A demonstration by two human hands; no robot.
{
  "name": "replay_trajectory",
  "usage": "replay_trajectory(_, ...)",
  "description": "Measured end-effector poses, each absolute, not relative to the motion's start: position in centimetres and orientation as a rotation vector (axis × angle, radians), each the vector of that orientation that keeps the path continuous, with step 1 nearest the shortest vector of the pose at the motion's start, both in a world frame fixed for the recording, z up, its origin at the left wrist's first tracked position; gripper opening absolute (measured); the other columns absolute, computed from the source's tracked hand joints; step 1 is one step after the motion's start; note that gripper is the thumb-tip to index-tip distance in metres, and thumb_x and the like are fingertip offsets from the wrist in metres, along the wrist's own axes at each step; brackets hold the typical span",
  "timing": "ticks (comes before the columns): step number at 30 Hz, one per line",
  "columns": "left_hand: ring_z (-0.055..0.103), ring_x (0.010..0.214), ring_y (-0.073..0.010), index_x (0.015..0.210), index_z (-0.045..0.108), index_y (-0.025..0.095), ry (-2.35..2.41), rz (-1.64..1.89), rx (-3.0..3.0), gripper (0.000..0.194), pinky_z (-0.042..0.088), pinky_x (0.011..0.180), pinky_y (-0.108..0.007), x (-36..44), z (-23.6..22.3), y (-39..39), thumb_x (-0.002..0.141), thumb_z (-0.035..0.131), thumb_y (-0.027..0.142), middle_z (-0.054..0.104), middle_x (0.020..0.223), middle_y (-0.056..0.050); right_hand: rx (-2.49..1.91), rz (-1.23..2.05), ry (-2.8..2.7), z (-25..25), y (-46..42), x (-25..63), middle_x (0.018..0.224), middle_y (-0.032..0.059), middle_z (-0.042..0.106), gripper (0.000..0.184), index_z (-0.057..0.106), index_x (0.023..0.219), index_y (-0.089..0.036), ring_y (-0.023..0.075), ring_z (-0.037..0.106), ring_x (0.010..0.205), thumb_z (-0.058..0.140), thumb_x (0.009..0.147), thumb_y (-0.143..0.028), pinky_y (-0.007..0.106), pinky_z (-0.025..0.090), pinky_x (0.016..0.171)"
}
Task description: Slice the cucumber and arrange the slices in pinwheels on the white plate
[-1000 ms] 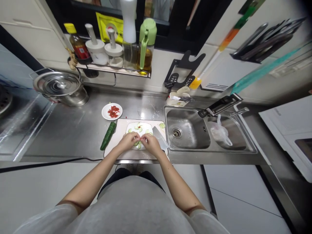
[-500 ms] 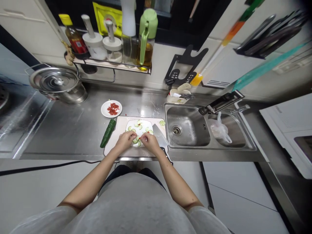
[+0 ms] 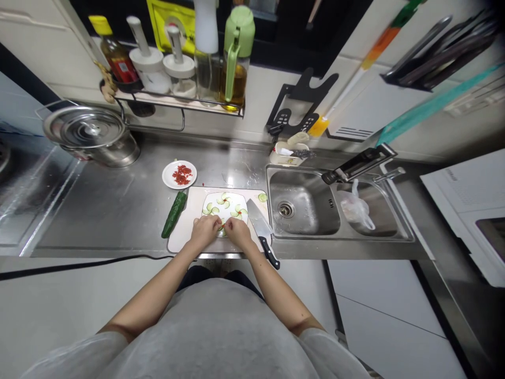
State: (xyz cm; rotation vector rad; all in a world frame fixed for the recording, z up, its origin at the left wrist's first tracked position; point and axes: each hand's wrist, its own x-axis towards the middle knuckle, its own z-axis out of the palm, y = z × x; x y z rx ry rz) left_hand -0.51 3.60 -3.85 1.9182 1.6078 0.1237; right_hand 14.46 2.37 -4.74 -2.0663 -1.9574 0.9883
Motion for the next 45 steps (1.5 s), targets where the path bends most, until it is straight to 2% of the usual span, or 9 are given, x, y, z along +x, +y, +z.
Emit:
replay_trajectory(18,0.057,0.094,-0.0253,0.080,0.064,0.021,1.637,0.055,1.978,0.023,0.033,0.082,-0.039,0.7,-4.4,3.8,0.089,0.045,0.030,0.067,0.091,-0.007,-2.171,0.941,-2.099,-5.0,2.6,14.2,0.088,0.0065,0.069,0.019,0.064,0.088,-0.020,0.0182,0.059,0.078,0.046,0.091,-0.025,0.026,0.029,0.059)
replay_trajectory(37,0.057,0.094,-0.0253,0.081,0.066,0.021,1.643,0.053,1.996,0.020,0.033,0.082,-0.040,0.8,-5.0,4.0,0.087,0.048,0.028,0.067,0.090,-0.008,-2.130,0.965,-2.054,-5.2,3.1,14.6,0.085,0.0034,0.067,0.012,0.062,0.087,-0.022,0.0164,0.056,0.075,0.050,0.088,-0.024,0.025,0.027,0.058)
replay_trajectory(45,0.058,0.099,-0.0261,0.089,0.065,0.024,1.672,0.105,1.888,0.016,0.032,0.085,-0.040,0.1,-4.1,4.5,0.086,0.050,0.024,0.070,0.097,-0.006,-2.126,0.901,-1.933,-5.1,3.7,16.2,0.077,0.0018,0.065,0.012,0.063,0.090,-0.020,0.0145,0.053,0.068,0.052,0.087,-0.024,0.024,0.026,0.057)
